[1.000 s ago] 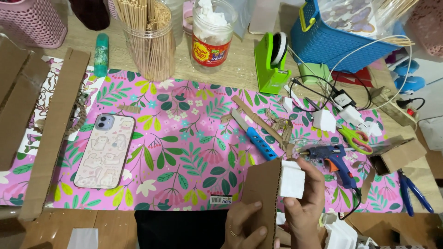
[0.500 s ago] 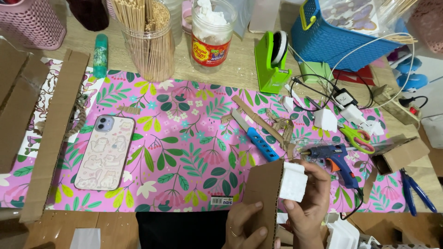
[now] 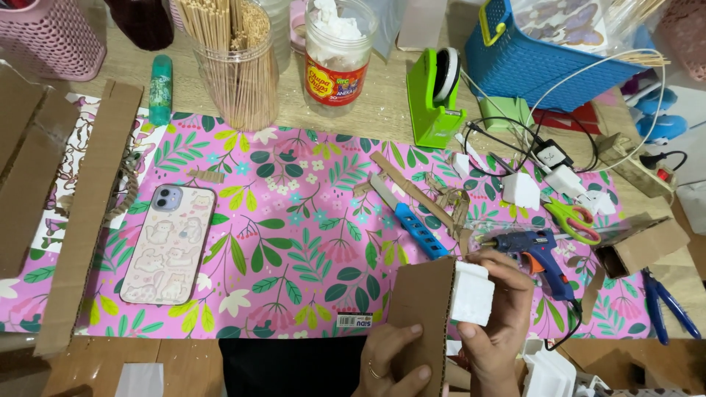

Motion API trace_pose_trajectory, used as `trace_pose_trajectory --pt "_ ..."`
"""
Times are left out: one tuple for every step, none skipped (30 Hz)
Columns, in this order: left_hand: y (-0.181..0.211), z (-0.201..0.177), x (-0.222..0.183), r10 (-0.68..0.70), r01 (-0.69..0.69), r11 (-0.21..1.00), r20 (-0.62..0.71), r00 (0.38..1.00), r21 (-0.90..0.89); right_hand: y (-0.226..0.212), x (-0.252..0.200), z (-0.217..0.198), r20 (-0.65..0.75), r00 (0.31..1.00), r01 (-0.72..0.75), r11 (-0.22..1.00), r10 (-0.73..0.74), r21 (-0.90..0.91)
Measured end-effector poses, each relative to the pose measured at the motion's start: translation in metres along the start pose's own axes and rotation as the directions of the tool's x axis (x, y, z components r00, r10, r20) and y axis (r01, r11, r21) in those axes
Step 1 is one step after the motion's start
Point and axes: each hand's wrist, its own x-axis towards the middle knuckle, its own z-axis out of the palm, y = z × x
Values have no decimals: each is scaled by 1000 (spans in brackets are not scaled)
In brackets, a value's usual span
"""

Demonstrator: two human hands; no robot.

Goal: Cutting, folding, and gluing cardboard to assemble a small box

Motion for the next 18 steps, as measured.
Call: trace_pose_trajectory --pt "2 0 1 -25 25 1000 -7 1000 5 -4 4 3 35 998 50 999 -49 -5" --pt "4 0 3 -49 49 999 -15 999 9 -8 8 6 70 993 101 995 -100 -7" --pt "0 -2 -1 -48 48 999 -14 999 9 -9 9 5 70 992 101 995 -100 -7" --pt "-4 -3 -5 -18 19 1000 19 1000 -20 -9 10 4 104 990 87 995 -92 47" --pt "-8 -5 -8 12 -10 999 52 999 -50 -10 10 4 139 987 71 993 -84 100" --pt "-8 -3 -9 12 -10 999 52 999 -51 -10 11 3 138 987 71 993 -84 99" --pt "-8 -1 -10 14 -12 999 33 999 -40 -9 11 3 138 985 85 989 -101 117" --pt "-7 0 -10 14 -14 999 14 1000 -29 -9 11 2 137 984 98 986 -116 135" --pt "-8 0 -12 13 -13 999 15 1000 -29 -7 8 0 137 984 97 986 -115 135" --pt "-8 -1 -13 17 -15 999 28 999 -39 -6 7 -1 107 990 74 989 -88 126" --pt "-9 -1 -14 20 -18 999 41 999 -48 -4 5 -3 76 995 51 992 -61 118" --pt "-11 -2 -18 20 -18 999 41 999 -48 -2 5 -4 76 995 52 992 -61 119" --pt "-12 -3 -21 19 -15 998 70 997 -56 -1 4 -4 87 994 55 988 -68 147" --pt "-14 -3 -25 18 -11 998 100 995 -63 0 4 -5 99 992 57 983 -75 176" --pt "-8 -1 -19 18 -12 998 99 995 -64 2 2 -4 99 992 58 983 -76 175" --pt "-3 1 -13 -18 19 998 32 999 -54 4 0 -3 67 996 37 974 -54 224" --pt "2 4 -7 -53 52 998 -35 998 -47 5 -1 -2 35 999 19 962 -30 272" --pt "1 3 -10 -52 50 998 -36 998 -47 6 -2 -2 35 999 20 962 -31 273"
